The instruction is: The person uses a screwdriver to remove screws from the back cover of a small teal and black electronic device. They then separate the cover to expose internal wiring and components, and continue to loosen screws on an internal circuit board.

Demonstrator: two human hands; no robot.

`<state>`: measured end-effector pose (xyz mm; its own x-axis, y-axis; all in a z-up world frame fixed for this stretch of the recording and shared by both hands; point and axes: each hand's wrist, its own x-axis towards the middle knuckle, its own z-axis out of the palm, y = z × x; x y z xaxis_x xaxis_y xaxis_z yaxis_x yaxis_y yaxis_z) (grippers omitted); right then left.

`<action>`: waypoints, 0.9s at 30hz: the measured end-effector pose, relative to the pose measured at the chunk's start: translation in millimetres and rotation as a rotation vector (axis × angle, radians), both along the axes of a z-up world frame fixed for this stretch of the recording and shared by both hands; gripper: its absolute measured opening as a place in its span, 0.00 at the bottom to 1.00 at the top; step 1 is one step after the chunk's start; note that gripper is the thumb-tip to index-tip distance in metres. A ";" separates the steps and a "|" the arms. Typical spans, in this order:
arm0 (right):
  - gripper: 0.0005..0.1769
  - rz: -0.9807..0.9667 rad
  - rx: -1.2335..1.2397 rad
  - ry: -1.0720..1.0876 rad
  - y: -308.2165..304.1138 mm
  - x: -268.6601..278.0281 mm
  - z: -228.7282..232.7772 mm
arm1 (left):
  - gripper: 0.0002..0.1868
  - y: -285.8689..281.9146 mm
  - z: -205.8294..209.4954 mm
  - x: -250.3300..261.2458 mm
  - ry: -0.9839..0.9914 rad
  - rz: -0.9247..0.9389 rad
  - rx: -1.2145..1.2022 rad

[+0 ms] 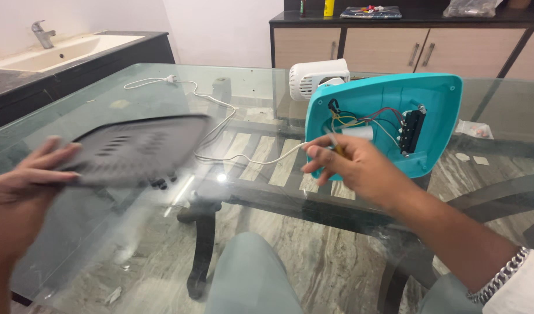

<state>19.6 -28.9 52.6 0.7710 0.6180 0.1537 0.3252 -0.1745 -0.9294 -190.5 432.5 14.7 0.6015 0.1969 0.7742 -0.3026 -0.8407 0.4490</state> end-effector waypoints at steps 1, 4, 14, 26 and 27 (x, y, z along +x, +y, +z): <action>0.33 0.014 -0.017 0.059 1.5 -1.8 -1.5 | 0.12 -7.7 6.2 1.9 0.041 -0.044 0.030; 0.43 0.035 -0.085 0.240 9.3 -10.6 -9.0 | 0.12 -37.0 10.9 17.3 0.245 -0.145 0.047; 0.43 0.040 -0.349 0.026 21.2 -27.0 -29.0 | 0.23 -101.5 -16.3 26.6 0.714 -0.426 -0.029; 0.31 0.081 -0.585 -0.201 41.8 -69.5 -5.9 | 0.27 -46.6 11.2 59.2 0.856 0.214 0.064; 0.31 0.071 -0.581 -0.196 43.5 -70.1 -5.4 | 0.30 -43.6 10.2 61.5 0.860 0.291 0.105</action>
